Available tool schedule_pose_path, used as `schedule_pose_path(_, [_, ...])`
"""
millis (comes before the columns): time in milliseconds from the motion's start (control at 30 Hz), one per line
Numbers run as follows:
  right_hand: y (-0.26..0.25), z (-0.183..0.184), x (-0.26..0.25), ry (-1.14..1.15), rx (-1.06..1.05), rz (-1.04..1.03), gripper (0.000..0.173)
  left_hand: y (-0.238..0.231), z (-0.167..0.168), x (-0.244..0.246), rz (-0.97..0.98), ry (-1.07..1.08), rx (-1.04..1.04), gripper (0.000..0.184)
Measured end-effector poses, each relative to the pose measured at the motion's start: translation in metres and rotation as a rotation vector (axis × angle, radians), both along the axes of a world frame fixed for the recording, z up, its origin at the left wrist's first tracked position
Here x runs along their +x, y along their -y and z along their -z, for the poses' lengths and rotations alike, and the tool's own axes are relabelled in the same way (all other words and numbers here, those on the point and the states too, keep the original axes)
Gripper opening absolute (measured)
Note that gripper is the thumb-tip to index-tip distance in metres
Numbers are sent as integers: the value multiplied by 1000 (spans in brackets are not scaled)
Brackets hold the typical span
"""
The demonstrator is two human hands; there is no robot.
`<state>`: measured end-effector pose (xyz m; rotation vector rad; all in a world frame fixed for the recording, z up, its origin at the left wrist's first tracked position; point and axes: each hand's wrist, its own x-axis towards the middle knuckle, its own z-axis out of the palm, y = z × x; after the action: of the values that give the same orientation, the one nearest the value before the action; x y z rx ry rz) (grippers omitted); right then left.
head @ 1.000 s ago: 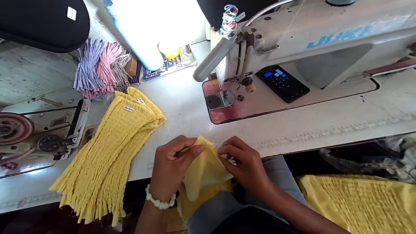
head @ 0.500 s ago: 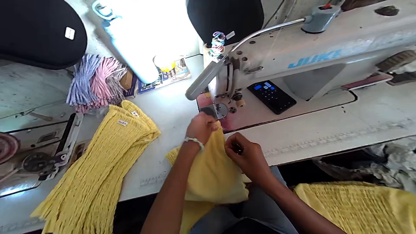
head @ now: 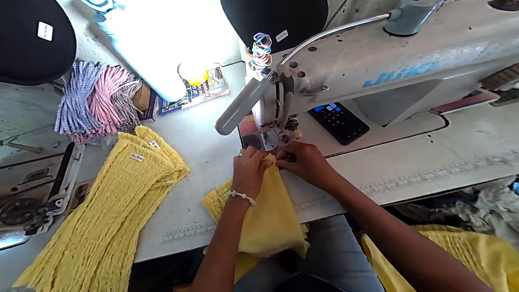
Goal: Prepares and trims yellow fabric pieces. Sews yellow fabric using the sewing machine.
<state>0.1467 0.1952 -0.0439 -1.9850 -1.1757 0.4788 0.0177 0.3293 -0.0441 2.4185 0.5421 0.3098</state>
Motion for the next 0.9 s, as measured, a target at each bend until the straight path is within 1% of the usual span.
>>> schedule_pose_path(100, [-5,1,5,44,-15,-50,11,-1,1,0,4,-2,-4,20])
schedule_pose_path(200, [-8,4,12,67,27,-112,10,-2,0,-1,5,-6,-25,20])
schedule_pose_path(300, [-9,5,20,-48,91,-169,8,-4,2,-2,21,12,-55,19])
schedule_pose_path(367, [-10,3,21,-159,66,-151,7,-6,3,-3,24,36,-68,19])
schedule_pose_path(433, [-10,-1,20,-220,32,-108,8,-6,2,-3,21,37,-97,18])
schedule_pose_path(600, [-7,1,18,-274,72,-61,10,-8,0,-3,-1,53,-169,15])
schedule_pose_path(733, [-7,1,16,-334,102,-56,23,-8,-3,-3,-17,32,-208,14])
schedule_pose_path(900, [-3,1,19,-391,130,-82,19,-8,-9,-1,-38,1,-251,12])
